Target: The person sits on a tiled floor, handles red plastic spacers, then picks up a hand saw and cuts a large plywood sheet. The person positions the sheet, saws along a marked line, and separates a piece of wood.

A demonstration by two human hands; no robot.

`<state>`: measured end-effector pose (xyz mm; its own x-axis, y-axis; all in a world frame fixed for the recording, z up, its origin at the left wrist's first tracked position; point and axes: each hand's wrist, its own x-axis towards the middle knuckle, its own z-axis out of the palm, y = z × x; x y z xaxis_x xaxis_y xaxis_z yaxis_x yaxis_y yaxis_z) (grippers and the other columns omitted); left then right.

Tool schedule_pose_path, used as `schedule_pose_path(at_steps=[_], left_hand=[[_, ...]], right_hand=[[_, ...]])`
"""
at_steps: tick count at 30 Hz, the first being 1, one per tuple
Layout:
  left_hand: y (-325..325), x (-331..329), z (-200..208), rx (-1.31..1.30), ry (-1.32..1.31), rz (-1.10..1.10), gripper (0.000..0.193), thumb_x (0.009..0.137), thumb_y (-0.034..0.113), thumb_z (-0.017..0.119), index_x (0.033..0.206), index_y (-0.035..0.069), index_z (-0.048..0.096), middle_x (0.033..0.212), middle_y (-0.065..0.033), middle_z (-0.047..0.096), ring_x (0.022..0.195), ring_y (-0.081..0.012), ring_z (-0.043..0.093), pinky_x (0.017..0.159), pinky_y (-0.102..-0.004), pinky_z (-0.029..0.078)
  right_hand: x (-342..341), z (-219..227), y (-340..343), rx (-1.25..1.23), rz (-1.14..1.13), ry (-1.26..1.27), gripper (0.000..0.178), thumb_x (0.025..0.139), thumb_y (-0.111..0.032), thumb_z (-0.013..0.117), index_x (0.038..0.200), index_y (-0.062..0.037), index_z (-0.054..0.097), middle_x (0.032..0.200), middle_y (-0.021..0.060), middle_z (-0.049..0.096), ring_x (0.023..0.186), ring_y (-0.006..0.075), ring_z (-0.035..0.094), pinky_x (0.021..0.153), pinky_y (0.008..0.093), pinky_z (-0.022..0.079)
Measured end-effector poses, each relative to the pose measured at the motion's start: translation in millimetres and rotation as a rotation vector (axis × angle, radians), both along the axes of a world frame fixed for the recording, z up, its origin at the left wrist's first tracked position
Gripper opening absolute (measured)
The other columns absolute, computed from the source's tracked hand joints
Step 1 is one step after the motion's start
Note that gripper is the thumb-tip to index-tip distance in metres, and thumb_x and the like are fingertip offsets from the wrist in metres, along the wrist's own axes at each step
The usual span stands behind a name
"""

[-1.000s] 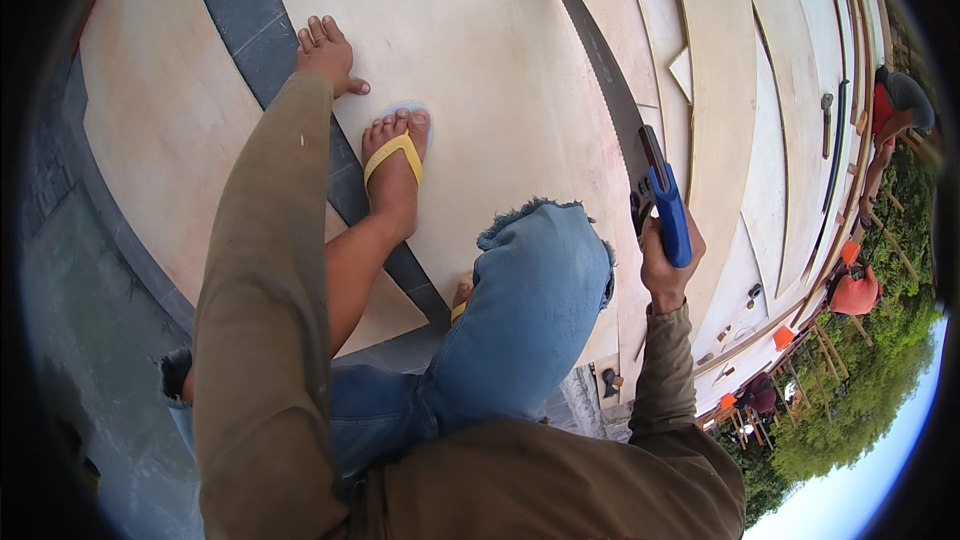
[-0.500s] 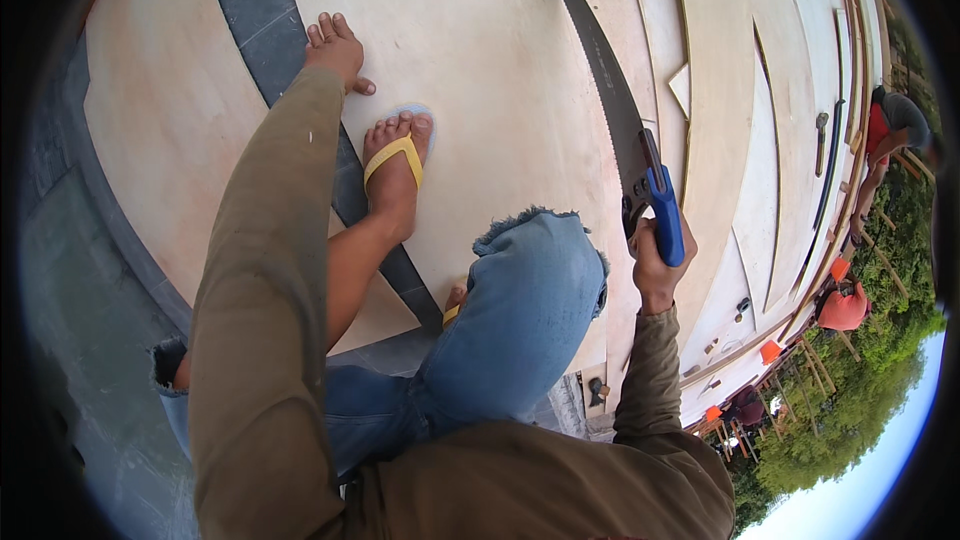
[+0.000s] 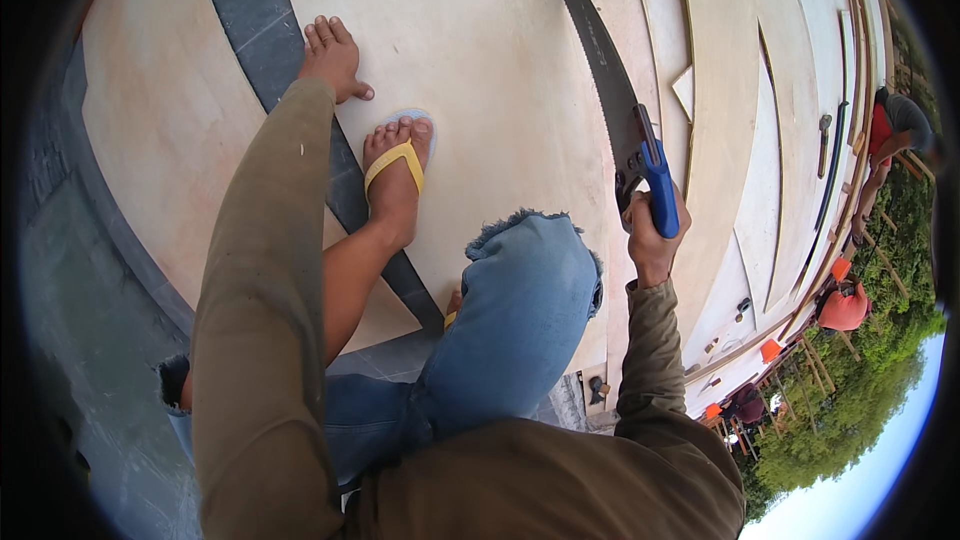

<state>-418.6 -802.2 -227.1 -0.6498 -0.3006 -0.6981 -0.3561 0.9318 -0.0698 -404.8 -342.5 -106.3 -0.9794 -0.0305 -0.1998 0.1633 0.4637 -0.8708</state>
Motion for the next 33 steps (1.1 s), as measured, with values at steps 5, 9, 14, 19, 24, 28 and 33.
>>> schedule_pose_path(at_steps=[5, 9, 14, 19, 24, 28, 33], left_hand=[[-2.4, 9.2, 2.0, 0.051, 0.041, -0.008, 0.137, 0.067, 0.039, 0.094, 0.154, -0.015, 0.004, 0.159, -0.0426, 0.006, 0.150, -0.0551, 0.010, 0.124, -0.0534, 0.021], [-1.9, 7.7, 1.5, 0.046, 0.042, -0.024, 0.138, 0.067, 0.040, 0.094, 0.154, -0.015, 0.003, 0.160, -0.0418, 0.006, 0.150, -0.0554, 0.009, 0.123, -0.0536, 0.022], [-1.6, 2.0, -0.6, 0.024, -0.016, -0.031, 0.138, 0.068, 0.041, 0.094, 0.154, -0.015, 0.001, 0.160, -0.0423, 0.006, 0.150, -0.0555, 0.010, 0.123, -0.0533, 0.023], [-1.9, 8.4, 5.0, 0.013, 0.051, -0.056, 0.138, 0.068, 0.042, 0.093, 0.153, -0.015, 0.001, 0.159, -0.0432, 0.006, 0.150, -0.0559, 0.011, 0.124, -0.0522, 0.022], [-2.9, 5.2, 3.1, 0.031, 0.005, -0.040, 0.138, 0.068, 0.041, 0.094, 0.154, -0.016, 0.003, 0.160, -0.0420, 0.005, 0.150, -0.0566, 0.008, 0.124, -0.0529, 0.021], [-5.1, 1.7, -1.9, 0.014, -0.001, -0.028, 0.137, 0.068, 0.041, 0.093, 0.154, -0.015, 0.002, 0.159, -0.0431, 0.005, 0.150, -0.0560, 0.008, 0.124, -0.0541, 0.021], [-5.2, 10.1, -2.8, 0.037, 0.021, -0.036, 0.136, 0.069, 0.039, 0.093, 0.153, -0.016, 0.001, 0.159, -0.0437, 0.004, 0.150, -0.0559, 0.008, 0.124, -0.0538, 0.021]], right_hand=[[-99.2, -59.4, -74.1, -0.068, 0.162, 0.005, 0.025, 0.086, -0.010, 0.064, 0.105, 0.0041, 0.068, 0.073, 0.0005, 0.060, 0.065, 0.0083, 0.050, 0.060, 0.0276, 0.044], [-10.1, 6.3, -10.7, 0.063, 0.052, -0.139, 0.047, 0.084, 0.002, 0.062, 0.130, 0.0068, 0.062, 0.108, 0.0106, 0.070, 0.091, 0.0124, 0.064, 0.084, 0.0250, 0.050], [21.3, 26.1, 17.4, 0.084, 0.098, -0.045, 0.046, 0.083, 0.003, 0.059, 0.129, 0.0080, 0.062, 0.090, 0.0070, 0.065, 0.077, 0.0108, 0.059, 0.072, 0.0260, 0.047], [-83.0, -63.4, -54.6, -0.096, 0.154, -0.045, 0.028, 0.084, -0.008, 0.064, 0.109, 0.0040, 0.069, 0.075, 0.0013, 0.060, 0.070, 0.0091, 0.052, 0.066, 0.0265, 0.047], [18.9, 15.6, 26.4, 0.085, 0.133, -0.079, 0.041, 0.083, -0.001, 0.061, 0.124, 0.0057, 0.065, 0.091, 0.0083, 0.066, 0.080, 0.0121, 0.060, 0.073, 0.0270, 0.048], [33.2, 27.1, 32.4, 0.049, 0.123, 0.050, 0.040, 0.084, 0.002, 0.059, 0.123, 0.0076, 0.065, 0.064, -0.0008, 0.057, 0.052, 0.0052, 0.052, 0.049, 0.0209, 0.042], [-72.9, -75.1, -42.9, -0.031, 0.108, -0.006, 0.034, 0.085, -0.006, 0.064, 0.117, 0.0036, 0.068, 0.091, 0.0075, 0.071, 0.080, 0.0102, 0.062, 0.076, 0.0246, 0.050]])
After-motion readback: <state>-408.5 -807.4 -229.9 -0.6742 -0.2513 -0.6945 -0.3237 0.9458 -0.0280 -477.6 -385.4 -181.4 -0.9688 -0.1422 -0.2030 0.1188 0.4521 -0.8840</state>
